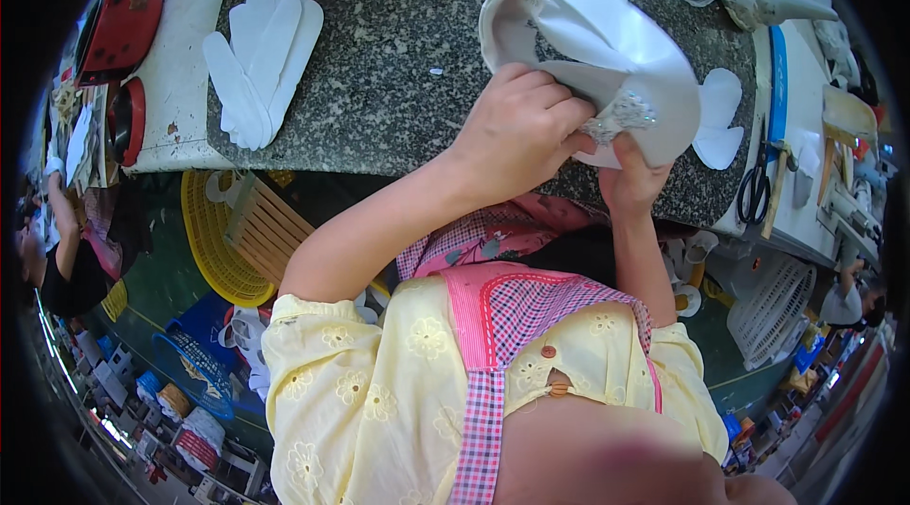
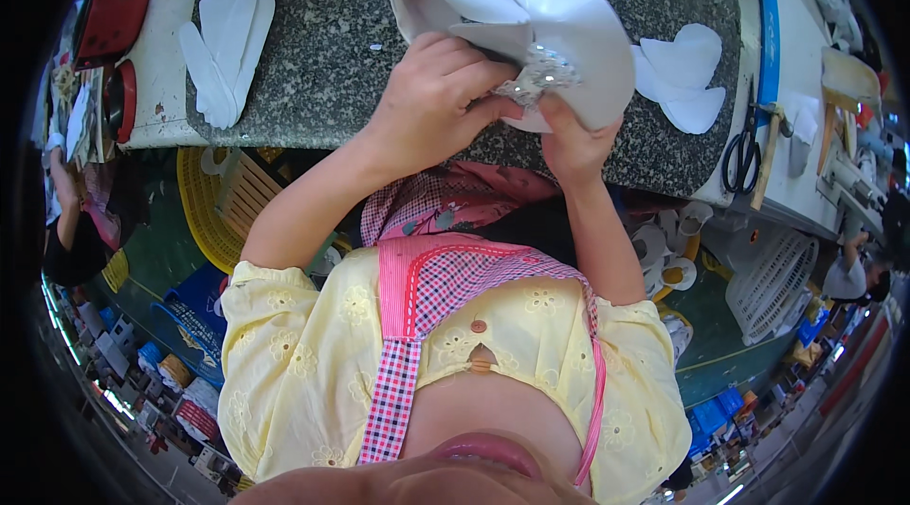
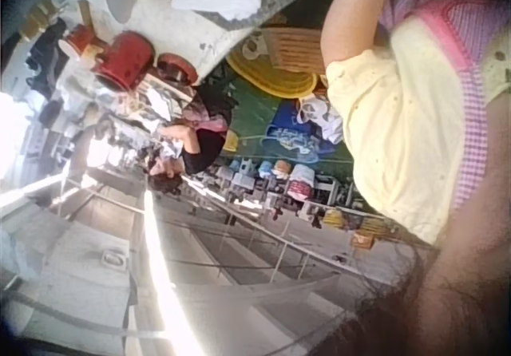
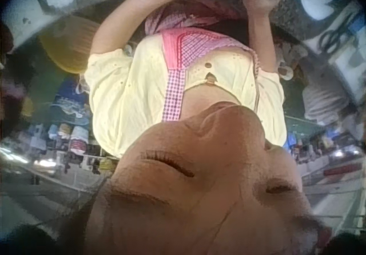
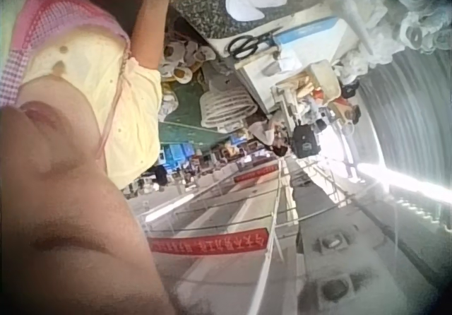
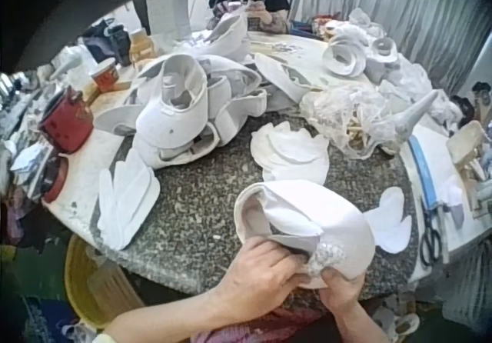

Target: The person retrieves heated lining pieces from a heating pot, inserts them into shoe uppers, and uses a wooden stick to press the lining inside before shaping and smoothing the shoe uppers by hand.

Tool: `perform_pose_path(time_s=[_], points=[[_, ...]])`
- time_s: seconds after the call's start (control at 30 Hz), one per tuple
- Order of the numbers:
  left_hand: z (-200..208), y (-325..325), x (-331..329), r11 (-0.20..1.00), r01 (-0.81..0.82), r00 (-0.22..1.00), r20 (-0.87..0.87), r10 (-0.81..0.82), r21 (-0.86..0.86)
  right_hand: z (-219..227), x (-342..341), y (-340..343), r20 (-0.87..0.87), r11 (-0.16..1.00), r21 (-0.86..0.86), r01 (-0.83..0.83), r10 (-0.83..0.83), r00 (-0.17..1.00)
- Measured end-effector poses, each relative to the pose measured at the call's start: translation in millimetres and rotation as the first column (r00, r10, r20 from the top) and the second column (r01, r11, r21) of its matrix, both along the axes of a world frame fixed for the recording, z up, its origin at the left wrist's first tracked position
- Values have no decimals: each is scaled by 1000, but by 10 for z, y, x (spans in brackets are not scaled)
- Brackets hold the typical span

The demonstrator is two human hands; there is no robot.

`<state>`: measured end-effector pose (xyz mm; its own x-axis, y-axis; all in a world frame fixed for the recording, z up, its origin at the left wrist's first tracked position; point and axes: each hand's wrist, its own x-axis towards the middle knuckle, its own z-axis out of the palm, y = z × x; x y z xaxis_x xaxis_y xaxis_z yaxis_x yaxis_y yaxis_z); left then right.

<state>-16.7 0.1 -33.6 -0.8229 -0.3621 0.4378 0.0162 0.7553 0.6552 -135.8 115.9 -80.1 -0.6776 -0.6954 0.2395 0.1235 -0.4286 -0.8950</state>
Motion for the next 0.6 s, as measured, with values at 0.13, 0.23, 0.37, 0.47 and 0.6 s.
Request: perform_pose_path(time_s=[0.13, 0.23, 0.37, 0.47, 0.6], points=[[19, -113, 11, 979, 176, 978, 127, -163, -100, 208, -292, 113, 404, 928, -69, -366, 362, 840], [38, -209, -22, 871, 298, 950, 213, -229, -391, 302, -381, 81, 401, 899, 112, -423, 349, 847], [-8, -114, 64, 965, 185, 983, 37, -181, -186, 322, -165, 43, 450, 972, 161, -170, 81, 889], [-119, -25, 102, 998, 52, 995, -89, -49, 25, 230, -88, 93, 519, 961, 128, -246, 146, 842], [19, -126, 84, 974, 217, 965, 162, -204, -67, 164, -117, 122, 733, 905, -196, -378, 391, 556]])
